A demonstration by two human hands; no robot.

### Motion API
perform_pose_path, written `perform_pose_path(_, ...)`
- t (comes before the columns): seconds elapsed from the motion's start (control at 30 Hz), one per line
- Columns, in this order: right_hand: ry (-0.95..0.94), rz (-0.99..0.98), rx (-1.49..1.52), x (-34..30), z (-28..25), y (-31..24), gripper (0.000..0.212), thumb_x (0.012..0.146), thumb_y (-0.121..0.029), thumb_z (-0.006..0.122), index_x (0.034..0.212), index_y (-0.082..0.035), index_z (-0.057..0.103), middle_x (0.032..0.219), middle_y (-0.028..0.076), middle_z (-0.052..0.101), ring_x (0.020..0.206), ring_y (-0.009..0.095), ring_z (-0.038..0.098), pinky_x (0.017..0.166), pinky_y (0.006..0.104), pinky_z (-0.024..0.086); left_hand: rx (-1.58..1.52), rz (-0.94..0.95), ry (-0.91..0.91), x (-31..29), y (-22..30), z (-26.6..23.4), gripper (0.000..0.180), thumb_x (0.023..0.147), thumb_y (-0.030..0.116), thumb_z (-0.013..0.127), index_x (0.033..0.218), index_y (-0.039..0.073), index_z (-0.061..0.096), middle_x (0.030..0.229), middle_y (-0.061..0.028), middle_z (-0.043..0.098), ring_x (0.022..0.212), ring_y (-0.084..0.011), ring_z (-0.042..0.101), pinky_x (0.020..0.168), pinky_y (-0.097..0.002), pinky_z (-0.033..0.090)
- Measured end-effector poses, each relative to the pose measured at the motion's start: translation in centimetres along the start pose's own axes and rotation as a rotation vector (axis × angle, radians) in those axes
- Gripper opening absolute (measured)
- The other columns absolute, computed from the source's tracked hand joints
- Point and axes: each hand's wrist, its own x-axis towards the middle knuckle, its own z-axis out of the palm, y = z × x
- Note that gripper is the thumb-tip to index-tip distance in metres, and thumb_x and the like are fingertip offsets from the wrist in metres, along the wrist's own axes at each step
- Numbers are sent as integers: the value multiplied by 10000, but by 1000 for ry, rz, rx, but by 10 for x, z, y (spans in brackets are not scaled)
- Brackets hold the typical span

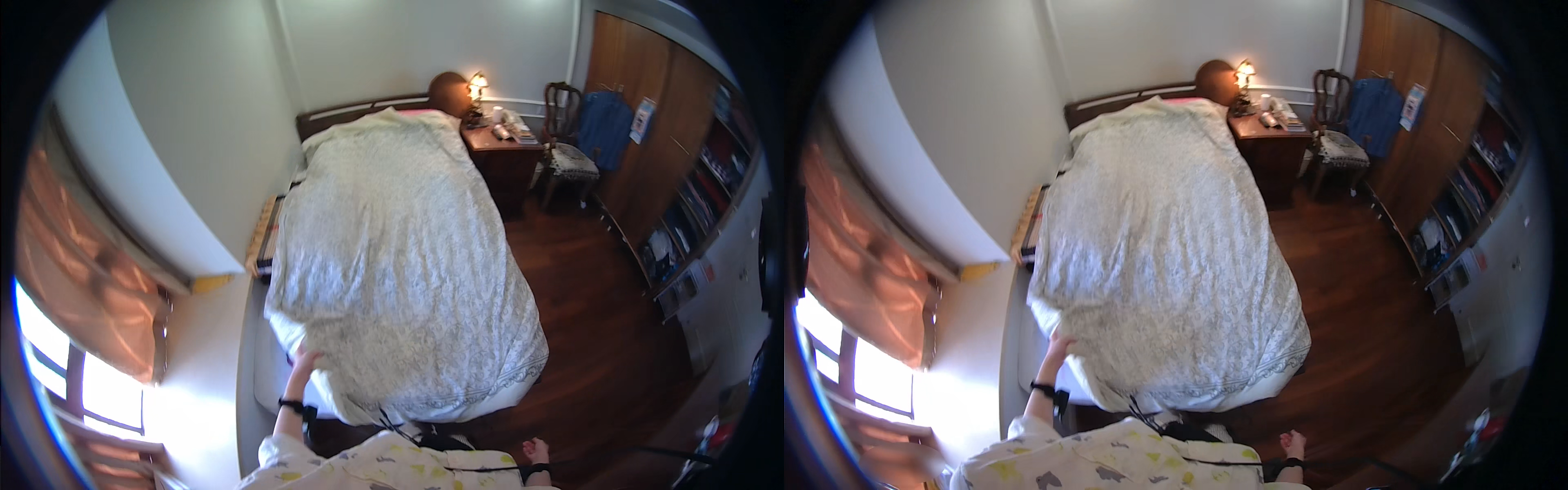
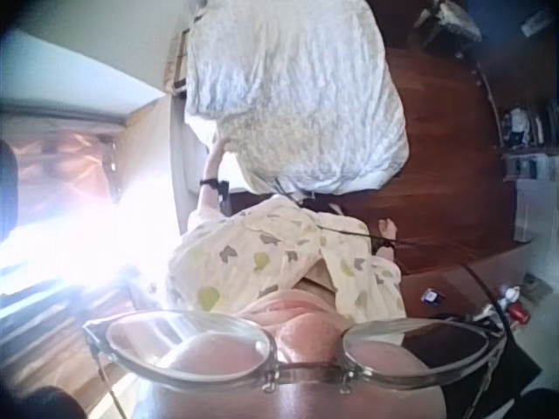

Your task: The person folds a striped futon mat on a bed, then spreads and folds a large patterned duvet cover over it. The person repeatedly adjusts and refolds the duvet to achieve a neat rectangular shape.

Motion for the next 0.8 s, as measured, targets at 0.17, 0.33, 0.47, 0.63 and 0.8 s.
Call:
perform_pose_path(0.17,78,44,-99,55,-50,-11,217,843,-234,436,873,-28,500,749,131,590,616,234,568,545,343,485,921,133,-471,-16,-42,201,585,617,145,597,1109,-74,368,739,-190,567,624,-282,538,580,-384,443)
perform_pose_path(0.33,-79,15,-592,57,-67,-106,188,833,-210,476,884,-33,513,760,123,588,642,226,573,554,337,482,1061,16,-504,-88,-161,318,849,660,94,526,1331,-6,16,788,-229,586,718,-373,583,635,-442,455)
perform_pose_path(0.47,-33,-109,-677,37,-46,-192,141,810,-210,513,855,-77,529,700,94,602,604,192,577,529,298,470,1023,-132,-325,-117,-222,327,843,666,68,514,1344,25,14,772,-223,589,699,-357,588,613,-441,456)
perform_pose_path(0.63,-8,-222,-793,36,-11,-247,119,821,-195,517,892,-100,510,726,70,594,629,172,588,511,270,466,1009,-102,-305,-128,-221,333,906,608,37,540,1352,64,23,708,-219,579,659,-370,571,576,-446,442)
perform_pose_path(0.8,-118,-203,-895,37,31,-232,139,831,-198,533,941,-117,504,762,72,608,658,172,608,520,255,474,1016,-13,-342,-137,-163,334,919,566,0,529,1345,31,42,614,-201,554,592,-378,554,539,-437,435)
